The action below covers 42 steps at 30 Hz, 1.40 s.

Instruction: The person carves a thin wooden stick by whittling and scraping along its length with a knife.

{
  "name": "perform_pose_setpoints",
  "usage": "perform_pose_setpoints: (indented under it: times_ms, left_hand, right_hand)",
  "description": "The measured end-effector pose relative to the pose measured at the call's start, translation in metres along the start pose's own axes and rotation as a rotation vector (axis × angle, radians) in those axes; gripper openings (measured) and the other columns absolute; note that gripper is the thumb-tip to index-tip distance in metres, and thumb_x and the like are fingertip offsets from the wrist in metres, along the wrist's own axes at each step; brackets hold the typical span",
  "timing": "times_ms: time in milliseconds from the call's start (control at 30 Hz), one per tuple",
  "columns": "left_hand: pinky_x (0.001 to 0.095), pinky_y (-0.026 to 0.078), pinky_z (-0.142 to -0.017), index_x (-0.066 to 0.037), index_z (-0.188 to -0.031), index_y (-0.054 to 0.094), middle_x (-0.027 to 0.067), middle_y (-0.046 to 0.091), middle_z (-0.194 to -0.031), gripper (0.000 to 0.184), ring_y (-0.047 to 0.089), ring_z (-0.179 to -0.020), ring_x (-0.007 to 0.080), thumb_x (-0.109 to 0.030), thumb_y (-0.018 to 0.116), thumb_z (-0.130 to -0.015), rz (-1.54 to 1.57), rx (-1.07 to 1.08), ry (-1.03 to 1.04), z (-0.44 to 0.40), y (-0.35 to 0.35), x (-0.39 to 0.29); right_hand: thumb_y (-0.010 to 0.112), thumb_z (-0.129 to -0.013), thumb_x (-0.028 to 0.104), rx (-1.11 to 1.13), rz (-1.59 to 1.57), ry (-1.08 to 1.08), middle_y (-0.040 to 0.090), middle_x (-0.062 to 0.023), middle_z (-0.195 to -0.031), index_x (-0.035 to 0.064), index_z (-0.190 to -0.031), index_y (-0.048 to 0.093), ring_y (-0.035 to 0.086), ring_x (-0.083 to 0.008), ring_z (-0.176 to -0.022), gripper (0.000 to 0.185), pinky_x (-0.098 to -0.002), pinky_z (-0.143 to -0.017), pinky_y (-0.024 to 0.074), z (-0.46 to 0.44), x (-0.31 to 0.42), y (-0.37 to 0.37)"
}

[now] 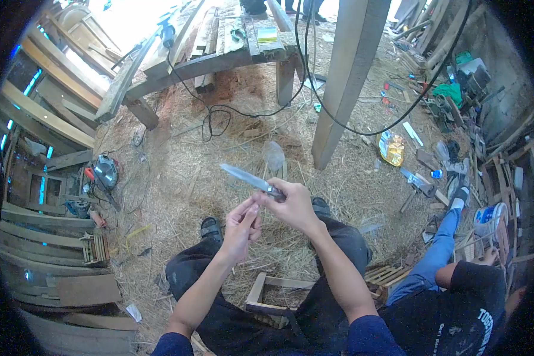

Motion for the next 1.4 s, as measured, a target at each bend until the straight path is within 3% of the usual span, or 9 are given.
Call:
perform_pose_setpoints:
  times_ms: [100, 133, 267, 467, 700, 833, 1033, 1167, 1400]
  left_hand:
    - [0.0197, 0.024, -0.044, -0.009, -0.146, 0.048, -0.0027, 0.046, -0.071, 0.043, 0.030, -0.051, 0.0026, -0.016, 0.053, -0.104, 0.062, 0.010, 0.025, -0.002, 0.001, -0.001]
    - [0.0198, 0.024, -0.044, -0.010, -0.146, 0.049, -0.0028, 0.046, -0.070, 0.042, 0.030, -0.052, 0.0026, -0.017, 0.054, -0.104, 0.068, 0.038, 0.024, -0.002, -0.002, -0.001]
    - [0.0190, 0.022, -0.043, -0.013, -0.148, 0.047, -0.0059, 0.041, -0.068, 0.043, 0.029, -0.052, 0.0023, -0.016, 0.051, -0.105, 0.163, 0.124, -0.094, 0.004, -0.005, 0.003]
    - [0.0186, 0.021, -0.044, -0.015, -0.147, 0.050, -0.0068, 0.036, -0.066, 0.043, 0.029, -0.053, 0.0026, -0.021, 0.054, -0.105, 0.204, 0.179, -0.181, 0.018, -0.005, 0.003]
    - [0.0181, 0.022, -0.043, -0.015, -0.146, 0.050, -0.0074, 0.036, -0.066, 0.043, 0.030, -0.053, 0.0025, -0.020, 0.056, -0.104, 0.171, 0.178, -0.146, 0.026, -0.017, 0.001]
    - [0.0182, 0.020, -0.042, -0.019, -0.150, 0.044, -0.0076, 0.036, -0.067, 0.046, 0.027, -0.052, 0.0025, -0.019, 0.054, -0.105, 0.279, 0.038, -0.145, 0.016, -0.028, 0.001]
    - [0.0174, 0.020, -0.041, -0.021, -0.150, 0.043, -0.0076, 0.036, -0.067, 0.046, 0.027, -0.050, 0.0023, -0.019, 0.052, -0.105, 0.324, 0.113, -0.239, 0.028, -0.028, -0.008]
    - [0.0192, 0.021, -0.043, -0.015, -0.148, 0.046, -0.0069, 0.034, -0.068, 0.044, 0.029, -0.053, 0.0028, -0.020, 0.053, -0.105, 0.162, 0.216, -0.178, 0.037, -0.022, 0.000]
    - [0.0213, 0.026, -0.048, -0.008, -0.139, 0.055, -0.0043, 0.044, -0.071, 0.036, 0.031, -0.055, 0.0031, -0.014, 0.053, -0.103, 0.172, 0.025, -0.066, 0.018, -0.020, -0.018]
  right_hand:
    - [0.074, -0.089, 0.031, -0.022, 0.170, -0.129, 0.053, -0.0026, -0.058, 0.0033, -0.096, 0.072, 0.046, -0.0093, -0.049, 0.029, -0.0303, -0.048, 0.0356, 0.009, 0.000, -0.001]
    - [0.075, -0.088, 0.037, 0.011, 0.207, -0.165, 0.053, -0.0088, -0.057, 0.0047, -0.095, 0.072, 0.049, -0.0173, -0.047, 0.034, -0.0336, -0.049, 0.0385, 0.012, 0.004, 0.000]
    - [0.080, -0.080, 0.042, 0.075, 0.242, -0.295, 0.057, -0.0096, -0.057, 0.0060, -0.089, 0.072, 0.056, -0.0269, -0.050, 0.037, -0.0362, -0.050, 0.0423, 0.018, -0.001, 0.007]
    - [0.082, -0.076, 0.040, -0.017, 0.425, -0.579, 0.061, -0.0072, -0.058, 0.0085, -0.081, 0.074, 0.058, -0.0235, -0.050, 0.033, -0.0344, -0.050, 0.0435, 0.015, 0.014, -0.014]
    - [0.080, -0.080, 0.041, -0.277, 0.404, -0.171, 0.055, -0.0067, -0.051, 0.0098, -0.080, 0.073, 0.057, -0.0241, -0.044, 0.032, -0.0360, -0.046, 0.0422, -0.006, -0.010, -0.053]
    - [0.080, -0.080, 0.043, -0.021, 0.392, -0.495, 0.056, -0.0081, -0.052, 0.0096, -0.085, 0.074, 0.058, -0.0263, -0.046, 0.034, -0.0372, -0.049, 0.0432, 0.015, 0.012, 0.012]
    - [0.082, -0.076, 0.044, 0.031, 0.355, -0.566, 0.054, -0.0079, -0.054, 0.0080, -0.081, 0.072, 0.057, -0.0259, -0.051, 0.037, -0.0367, -0.052, 0.0431, 0.007, 0.024, 0.021]
    - [0.077, -0.083, 0.046, -0.318, 0.392, -0.084, 0.055, -0.0075, -0.050, 0.0087, -0.080, 0.072, 0.058, -0.0252, -0.045, 0.038, -0.0365, -0.047, 0.0437, -0.019, -0.018, -0.048]
    - [0.077, -0.083, 0.045, -0.129, 0.403, -0.306, 0.059, -0.0084, -0.054, 0.0087, -0.085, 0.072, 0.062, -0.0254, -0.048, 0.037, -0.0370, -0.049, 0.0458, 0.007, -0.008, -0.009]
Point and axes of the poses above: each hand's wrist, its own z-axis away from the middle knuckle, its own y-axis out of the palm, x = y × z, the point moved 6 cm from there along -z, towards the middle knuckle
